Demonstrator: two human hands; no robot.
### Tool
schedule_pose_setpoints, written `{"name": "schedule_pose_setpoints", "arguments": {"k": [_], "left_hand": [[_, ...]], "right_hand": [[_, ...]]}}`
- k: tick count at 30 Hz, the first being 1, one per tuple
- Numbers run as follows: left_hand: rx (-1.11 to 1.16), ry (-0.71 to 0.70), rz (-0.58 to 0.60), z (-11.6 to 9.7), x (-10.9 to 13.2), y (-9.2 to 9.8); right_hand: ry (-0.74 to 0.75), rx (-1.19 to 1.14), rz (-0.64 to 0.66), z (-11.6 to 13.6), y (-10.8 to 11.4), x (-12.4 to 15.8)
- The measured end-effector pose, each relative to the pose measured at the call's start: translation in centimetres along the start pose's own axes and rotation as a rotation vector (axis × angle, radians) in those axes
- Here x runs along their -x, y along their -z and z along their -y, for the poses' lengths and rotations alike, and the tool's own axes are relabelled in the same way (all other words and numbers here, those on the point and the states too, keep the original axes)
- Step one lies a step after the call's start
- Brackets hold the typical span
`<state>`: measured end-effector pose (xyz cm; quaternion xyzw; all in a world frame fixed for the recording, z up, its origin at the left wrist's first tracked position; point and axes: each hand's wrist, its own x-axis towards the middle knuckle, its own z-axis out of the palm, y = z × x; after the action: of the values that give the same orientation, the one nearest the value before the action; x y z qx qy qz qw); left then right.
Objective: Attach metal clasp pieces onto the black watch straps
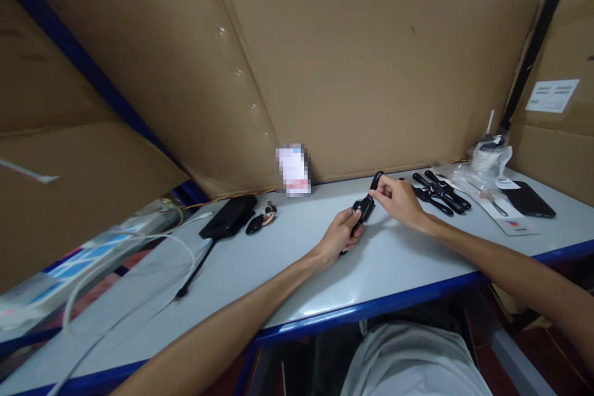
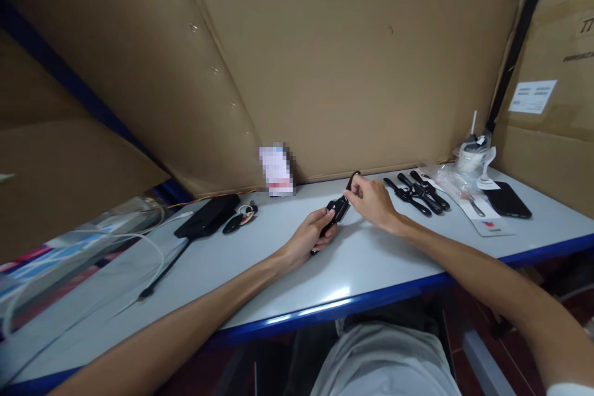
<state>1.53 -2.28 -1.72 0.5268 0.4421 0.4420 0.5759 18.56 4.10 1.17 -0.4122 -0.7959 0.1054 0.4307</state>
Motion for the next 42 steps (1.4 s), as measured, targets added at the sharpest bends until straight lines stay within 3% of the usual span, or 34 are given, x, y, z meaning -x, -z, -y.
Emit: {"name": "schedule_pose_setpoints", "arguments": {"k": [4, 6, 8, 11, 15, 18, 24, 30, 33, 37, 39, 42], "left_hand": [[0.015, 0.002, 0.016, -0.3, 0.2, -0.1], [0.011, 0.008, 0.019, -0.3, 0.3, -0.1], [0.005, 0.014, 0.022, -0.3, 0.3, -0.1], [-0.001, 0.018, 0.021, -0.2, 0.3, 0.0], [-0.003, 0.029, 0.012, -0.2, 0.2, 0.0], [-0.008, 0.034, 0.018, -0.3, 0.2, -0.1], [-0.017, 0.035, 0.025, -0.4, 0.3, -0.1], [-0.009, 0.049, 0.027, -0.5, 0.3, -0.2], [0.004, 0.06, 0.024, -0.4, 0.1, -0.2], [0.007, 0.061, 0.033, -0.2, 0.0, -0.1], [0.004, 0.056, 0.046, -0.3, 0.0, -0.1], [0.001, 0.044, 0.061, -0.4, 0.1, -0.2]], "right_hand": [[-0.012, 0.142, -0.155, -2.0, 2.3, -1.7], [-0.056, 0.259, -0.142, -3.6, 3.5, -2.6], [-0.1, 0.371, -0.026, -5.1, 4.4, -3.2], [-0.115, 0.51, 0.255, -6.6, 4.8, -3.4], [-0.033, 0.603, 0.493, -7.6, 4.0, -3.0], [0.015, 0.618, 0.538, -7.8, 3.3, -2.8], [-0.108, 0.574, 0.561, -7.5, 2.3, -2.8], [-0.012, 0.57, 0.512, -7.6, 2.3, -2.4], [-0.034, 0.438, 0.448, -7.3, 3.1, -2.5], [-0.164, -0.123, 0.32, -4.8, 4.4, -2.8], [-0.159, -0.329, 0.297, -3.0, 4.5, -2.7], [-0.104, -0.378, 0.341, -0.8, 3.9, -2.0]]}}
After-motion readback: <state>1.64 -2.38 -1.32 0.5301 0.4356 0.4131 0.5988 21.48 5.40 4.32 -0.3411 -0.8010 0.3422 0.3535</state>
